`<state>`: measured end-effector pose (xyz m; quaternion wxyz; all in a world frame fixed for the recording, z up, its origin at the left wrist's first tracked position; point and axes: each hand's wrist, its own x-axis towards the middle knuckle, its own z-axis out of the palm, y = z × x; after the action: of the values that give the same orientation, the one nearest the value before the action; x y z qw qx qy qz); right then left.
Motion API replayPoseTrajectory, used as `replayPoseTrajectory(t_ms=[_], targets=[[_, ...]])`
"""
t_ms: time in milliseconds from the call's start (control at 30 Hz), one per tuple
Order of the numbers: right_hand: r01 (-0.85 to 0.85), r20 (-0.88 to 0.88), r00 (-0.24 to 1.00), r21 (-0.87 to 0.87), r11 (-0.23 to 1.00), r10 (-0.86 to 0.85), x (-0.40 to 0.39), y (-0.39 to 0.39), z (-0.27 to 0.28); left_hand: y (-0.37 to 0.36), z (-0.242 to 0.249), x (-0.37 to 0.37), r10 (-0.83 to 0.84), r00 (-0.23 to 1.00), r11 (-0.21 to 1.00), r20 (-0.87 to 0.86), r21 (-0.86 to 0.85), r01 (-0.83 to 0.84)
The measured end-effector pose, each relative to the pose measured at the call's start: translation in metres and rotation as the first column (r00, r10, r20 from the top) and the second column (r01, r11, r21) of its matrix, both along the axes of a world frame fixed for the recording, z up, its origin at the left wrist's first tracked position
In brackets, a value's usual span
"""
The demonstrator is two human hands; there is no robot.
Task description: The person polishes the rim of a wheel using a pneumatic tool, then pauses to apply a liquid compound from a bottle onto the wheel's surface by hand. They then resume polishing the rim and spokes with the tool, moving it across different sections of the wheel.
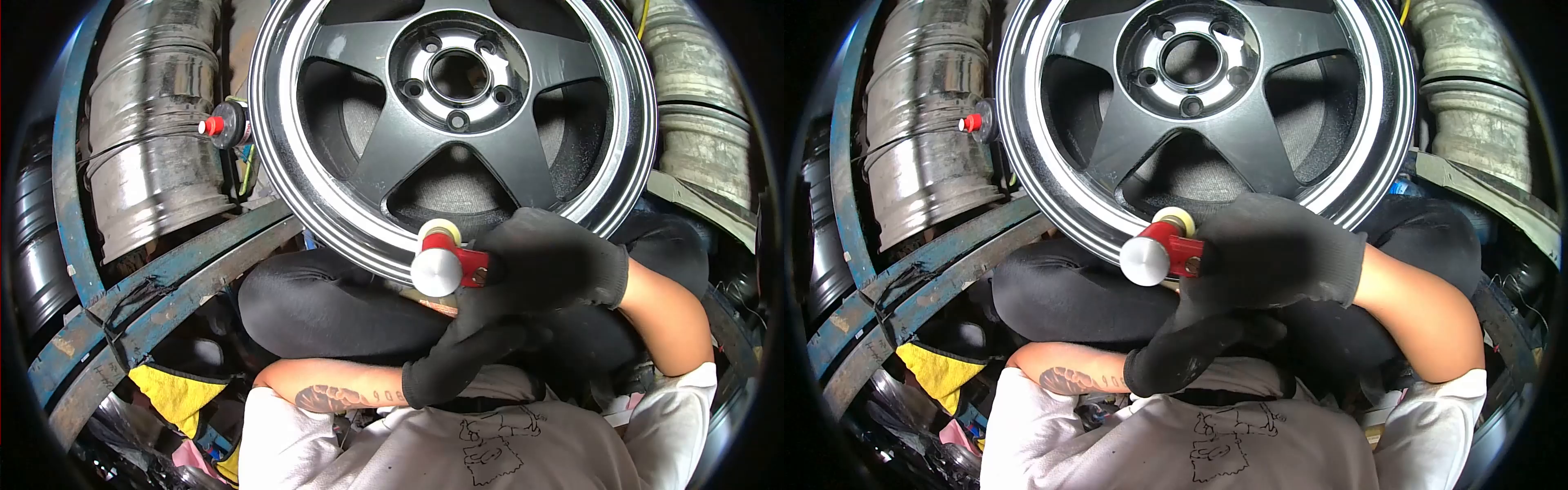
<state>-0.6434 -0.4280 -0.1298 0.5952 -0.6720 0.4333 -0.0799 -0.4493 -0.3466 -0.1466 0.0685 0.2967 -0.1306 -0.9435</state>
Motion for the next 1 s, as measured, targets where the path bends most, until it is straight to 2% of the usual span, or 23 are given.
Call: replayPoseTrajectory(t_ms=[67,133,267,367,400,467,533,600,667,833,933,1000], targets=[[-0.045,-0.027,0.999,-0.074,0.996,0.043,0.007,-0.002,-0.004,-0.008,0.014,0.007,0.125,0.990,0.986,0.064,0.102,-0.131],[-0.101,-0.044,0.995,-0.163,0.981,0.095,0.014,-0.002,-0.014,-0.012,0.014,0.009,0.142,0.985,0.986,0.097,0.077,-0.149],[-0.113,-0.103,0.989,-0.099,0.989,0.102,0.019,-0.009,-0.015,-0.016,0.012,0.010,0.242,0.966,0.968,0.094,0.052,-0.247],[-0.071,-0.077,0.995,-0.079,0.994,0.064,0.013,-0.011,-0.005,-0.022,0.014,0.004,0.235,0.965,0.970,0.114,-0.086,-0.226],[-0.072,-0.082,0.994,-0.042,0.997,0.068,0.010,-0.011,-0.001,-0.024,0.011,0.001,0.102,0.985,0.983,0.137,-0.163,-0.079],[-0.060,-0.065,0.996,0.022,0.998,0.061,0.003,-0.013,0.007,-0.030,0.003,-0.002,-0.152,0.964,0.928,0.218,-0.303,0.215],[-0.034,-0.021,0.999,0.078,0.996,0.035,-0.004,-0.010,0.014,-0.027,0.012,0.002,-0.048,0.992,0.985,0.119,-0.157,0.066],[-0.042,-0.017,0.999,0.040,0.998,0.043,-0.002,-0.005,0.009,-0.021,0.014,0.005,0.009,0.997,0.994,0.080,-0.109,0.000],[-0.070,-0.027,0.997,0.035,0.997,0.071,-0.001,-0.006,0.008,-0.012,0.005,0.005,-0.001,0.995,0.985,0.096,-0.171,0.018],[-0.140,-0.158,0.976,0.063,0.988,0.149,0.019,-0.013,0.005,-0.011,0.008,0.011,0.100,0.993,0.993,0.069,-0.069,-0.095],[-0.182,-0.183,0.970,-0.119,0.976,0.158,0.021,-0.008,-0.009,-0.012,0.006,0.015,0.105,0.992,0.992,0.076,-0.070,-0.100],[-0.022,-0.089,0.996,-0.117,0.993,0.011,0.021,-0.004,-0.016,-0.017,0.012,0.015,0.127,0.990,0.990,0.068,-0.073,-0.122]])
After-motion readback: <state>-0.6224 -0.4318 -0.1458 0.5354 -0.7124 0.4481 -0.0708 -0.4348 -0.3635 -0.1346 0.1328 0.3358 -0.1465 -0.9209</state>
